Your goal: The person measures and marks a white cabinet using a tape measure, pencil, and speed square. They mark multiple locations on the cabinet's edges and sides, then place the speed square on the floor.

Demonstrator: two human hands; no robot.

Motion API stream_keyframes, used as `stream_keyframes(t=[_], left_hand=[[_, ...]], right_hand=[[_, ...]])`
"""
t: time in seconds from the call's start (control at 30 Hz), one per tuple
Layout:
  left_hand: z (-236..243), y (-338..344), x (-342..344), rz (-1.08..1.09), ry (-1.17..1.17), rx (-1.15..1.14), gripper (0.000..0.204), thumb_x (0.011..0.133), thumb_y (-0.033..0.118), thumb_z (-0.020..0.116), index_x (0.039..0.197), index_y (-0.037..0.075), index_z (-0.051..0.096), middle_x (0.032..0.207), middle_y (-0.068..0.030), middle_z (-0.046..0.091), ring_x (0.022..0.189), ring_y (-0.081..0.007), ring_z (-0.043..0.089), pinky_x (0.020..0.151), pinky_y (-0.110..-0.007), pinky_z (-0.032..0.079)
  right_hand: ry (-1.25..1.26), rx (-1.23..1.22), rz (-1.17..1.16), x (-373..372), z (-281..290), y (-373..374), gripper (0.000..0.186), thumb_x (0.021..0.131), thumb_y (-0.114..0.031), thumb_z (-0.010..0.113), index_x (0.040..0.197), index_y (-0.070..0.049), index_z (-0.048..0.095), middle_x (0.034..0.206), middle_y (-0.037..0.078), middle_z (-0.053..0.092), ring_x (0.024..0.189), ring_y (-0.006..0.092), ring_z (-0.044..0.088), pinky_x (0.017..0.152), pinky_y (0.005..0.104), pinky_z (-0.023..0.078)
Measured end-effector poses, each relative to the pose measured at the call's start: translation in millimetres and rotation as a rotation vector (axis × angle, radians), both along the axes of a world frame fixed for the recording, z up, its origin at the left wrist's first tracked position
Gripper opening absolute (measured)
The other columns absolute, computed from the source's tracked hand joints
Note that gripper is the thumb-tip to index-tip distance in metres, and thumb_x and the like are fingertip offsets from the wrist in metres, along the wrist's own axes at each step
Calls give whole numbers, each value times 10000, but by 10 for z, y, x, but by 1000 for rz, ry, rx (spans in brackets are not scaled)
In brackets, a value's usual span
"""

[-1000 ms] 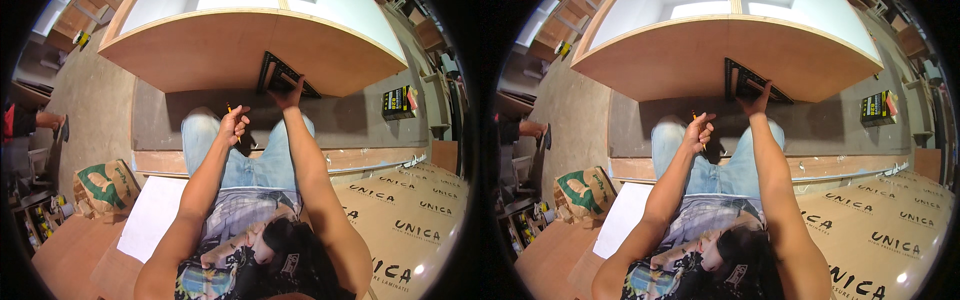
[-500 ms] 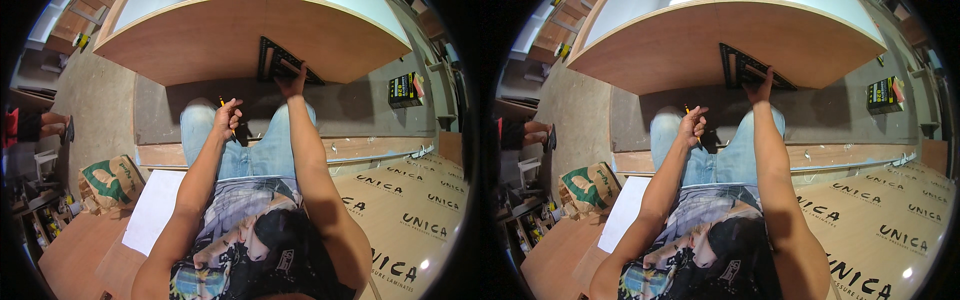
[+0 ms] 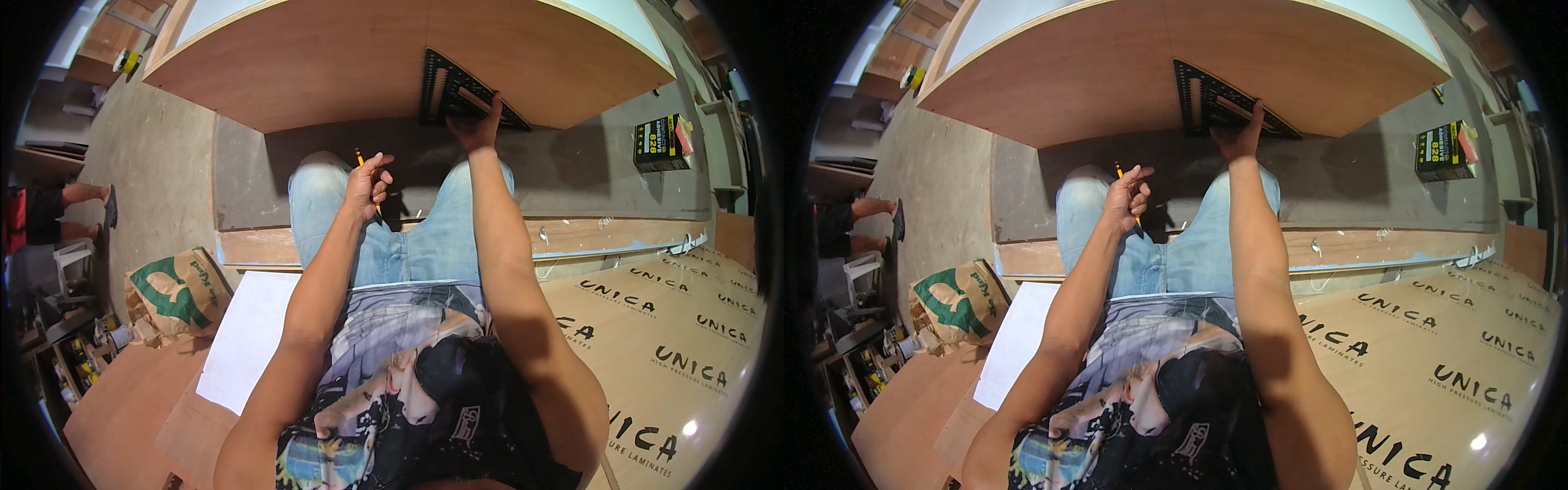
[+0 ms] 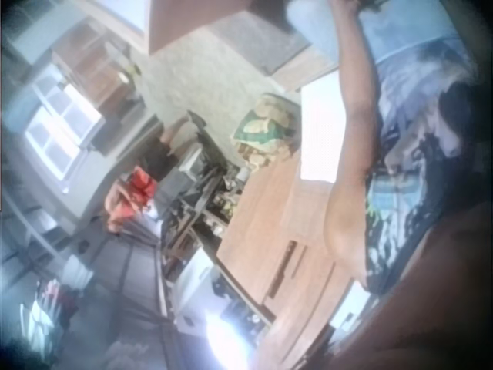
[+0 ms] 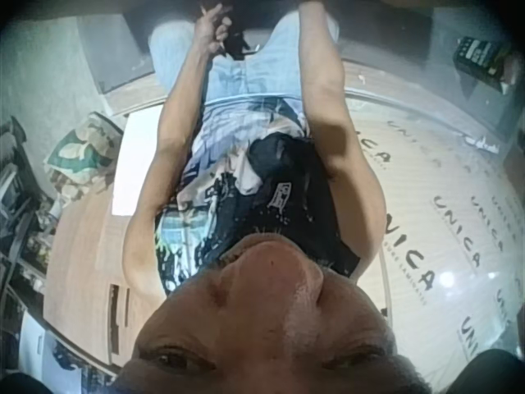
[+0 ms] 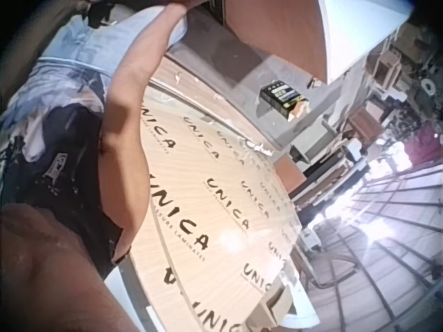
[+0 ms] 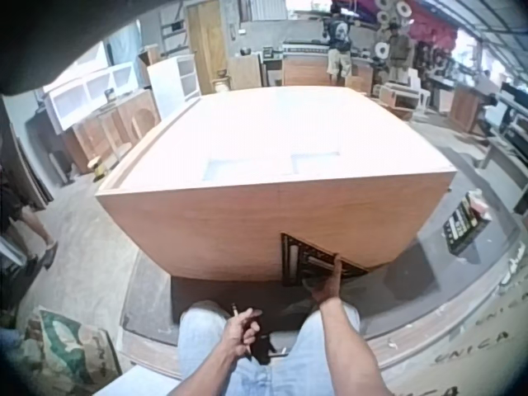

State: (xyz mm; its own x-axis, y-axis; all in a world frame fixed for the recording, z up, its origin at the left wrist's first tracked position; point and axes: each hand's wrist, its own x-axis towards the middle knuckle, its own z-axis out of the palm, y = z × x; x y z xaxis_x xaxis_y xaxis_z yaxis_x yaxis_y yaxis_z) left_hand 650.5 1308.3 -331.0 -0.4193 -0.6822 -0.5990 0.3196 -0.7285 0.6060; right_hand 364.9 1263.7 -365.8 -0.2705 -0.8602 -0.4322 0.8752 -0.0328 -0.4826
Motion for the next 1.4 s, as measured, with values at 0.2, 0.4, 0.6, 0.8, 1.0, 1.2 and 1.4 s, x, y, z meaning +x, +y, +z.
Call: stream_keyframes(t=[0.2,0.4,0.6,0.8,1.0,1.2,1.4], left_hand=[[8,0,-6,-6,7,-1,424,934,401,637,1166,46,621,660,-8,613,412,-46,335,366,-201,269],[19,4,-29,2,-16,-2,402,938,385,634,1137,35,628,647,-16,597,403,-42,338,374,-206,261],[-4,6,-38,-18,-37,-26,411,946,394,621,1141,33,617,648,-12,592,404,-43,336,373,-205,260],[-19,-38,-66,11,60,-30,524,986,499,513,1144,10,615,643,-2,578,429,-59,373,401,-217,302],[56,-153,-166,102,-128,-260,601,1005,548,443,1081,-14,643,568,15,515,457,-74,436,434,-225,360],[71,-230,-310,128,-257,-440,439,994,400,543,1115,-4,664,745,-35,650,619,-83,575,578,-238,471],[-200,-305,-728,122,-557,-956,342,943,194,582,1223,5,631,941,-95,694,869,-156,644,814,-296,501]], right_hand=[[-2,52,-20,1,6,-1,1038,625,-775,707,1424,-171,435,1416,120,454,1301,328,397,1051,550,311],[19,-17,-6,11,6,-6,1069,669,-781,661,1487,-159,367,1485,139,399,1376,367,337,1099,610,235],[48,-83,-1,38,33,-1,1009,719,-760,633,1488,-161,371,1493,127,402,1379,361,345,1109,616,216],[30,-111,-21,19,-63,-59,961,745,-755,631,1470,-168,400,1467,111,440,1354,336,389,1104,594,244],[68,-151,-29,-11,-122,-74,1047,725,-785,631,1502,-139,354,1498,120,411,1362,356,381,1108,628,233],[-55,278,23,44,43,-5,1235,635,-893,586,1518,-73,318,1520,198,357,1386,454,313,1106,691,157],[22,-113,111,-71,-103,-22,1074,722,-830,577,1519,-158,319,1516,135,372,1358,398,372,1093,624,251]])
